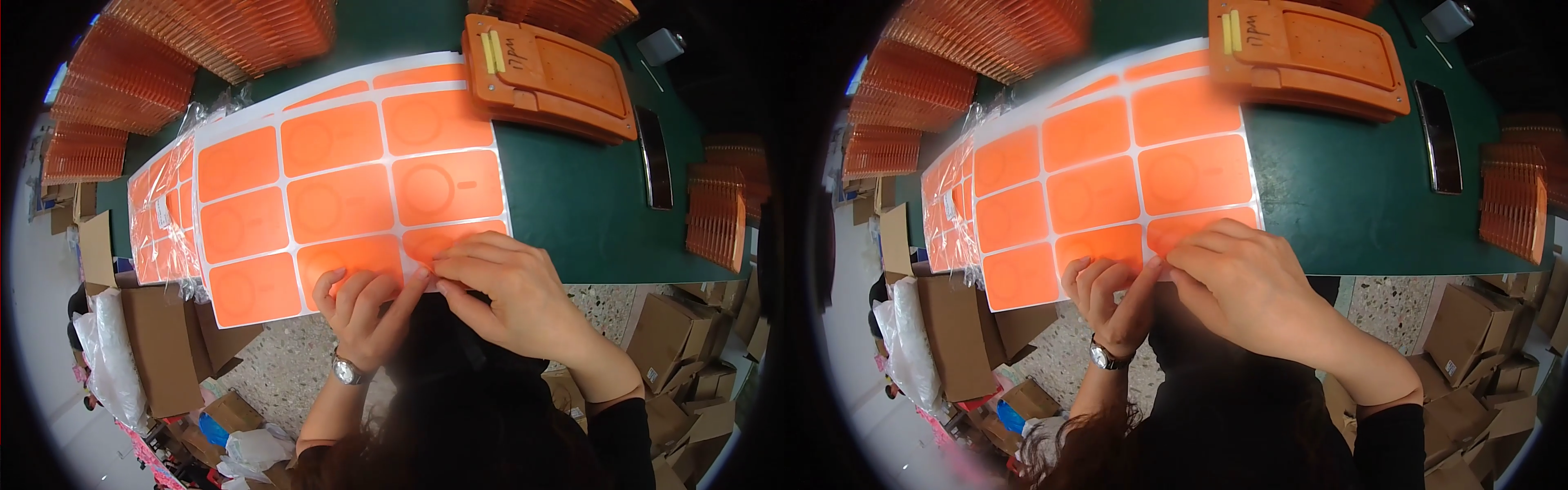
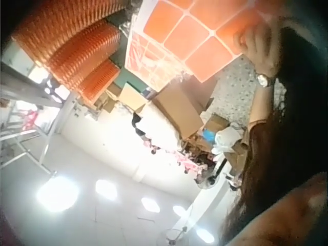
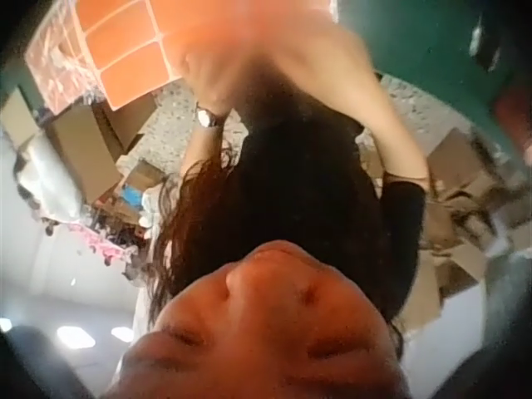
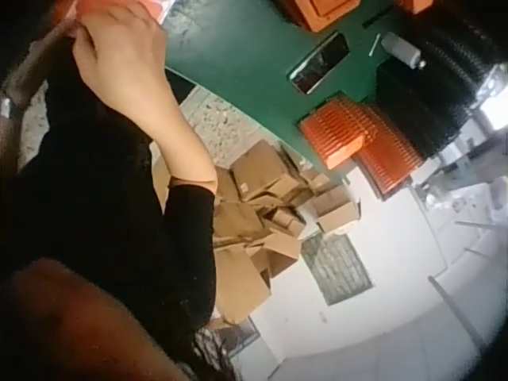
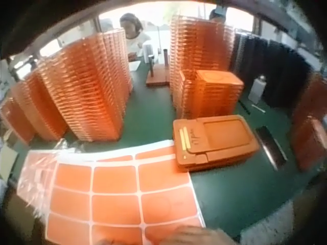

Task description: Applying circular magnetic/adhesive components to plastic phone cases using a jig.

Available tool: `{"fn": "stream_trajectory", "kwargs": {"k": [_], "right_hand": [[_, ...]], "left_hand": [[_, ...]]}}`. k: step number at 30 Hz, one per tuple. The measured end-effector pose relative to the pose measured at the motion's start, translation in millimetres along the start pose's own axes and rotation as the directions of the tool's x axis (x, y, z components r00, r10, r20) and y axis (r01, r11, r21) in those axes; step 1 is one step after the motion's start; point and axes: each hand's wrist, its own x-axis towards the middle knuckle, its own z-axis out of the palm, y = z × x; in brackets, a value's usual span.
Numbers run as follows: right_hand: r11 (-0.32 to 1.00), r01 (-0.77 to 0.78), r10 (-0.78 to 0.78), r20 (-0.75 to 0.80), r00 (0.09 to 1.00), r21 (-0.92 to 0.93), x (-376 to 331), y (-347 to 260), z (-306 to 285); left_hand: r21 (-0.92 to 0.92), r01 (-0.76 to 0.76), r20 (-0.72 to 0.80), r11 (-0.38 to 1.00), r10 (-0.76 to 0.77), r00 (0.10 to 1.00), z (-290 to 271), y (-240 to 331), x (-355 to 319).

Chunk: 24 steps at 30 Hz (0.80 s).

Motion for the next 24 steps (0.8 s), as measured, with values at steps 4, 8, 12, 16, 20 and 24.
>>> {"fn": "stream_trajectory", "kwargs": {"k": [4, 8, 12, 16, 20, 24], "right_hand": [[0.999, 0.029, -0.027, -0.049, 0.998, 0.031, -10.4, 9.0, 2.5], [0.996, 0.056, -0.064, -0.122, 0.991, -0.062, -15.9, 10.3, 7.4], [0.991, -0.093, 0.103, -0.111, 0.988, 0.095, -0.6, 18.3, -18.4], [0.990, -0.054, 0.096, -0.343, 0.934, 0.129, 34.4, 30.9, -87.8], [0.871, -0.143, -0.098, -0.451, 0.887, -0.470, 54.5, 59.3, -189.0], [0.846, -0.176, -0.067, -0.429, 0.901, -0.503, 81.4, 98.9, -209.8]], "left_hand": [[-0.018, -0.006, 0.047, 1.000, 0.007, 0.999, 0.2, -3.5, -3.9], [-0.020, -0.010, 0.099, 1.000, 0.012, 0.995, -0.4, -2.4, -2.5], [-0.067, -0.063, 0.093, 0.996, 0.069, 0.993, 1.8, -2.4, -4.6], [-0.058, -0.030, 0.251, 0.998, 0.043, 0.967, -6.9, -6.5, -5.5], [-0.097, 0.053, 0.432, 0.994, -0.006, 0.902, -23.6, -6.2, 26.0], [-0.196, 0.120, 0.428, 0.973, -0.025, 0.903, -27.3, -34.6, 79.2]]}}
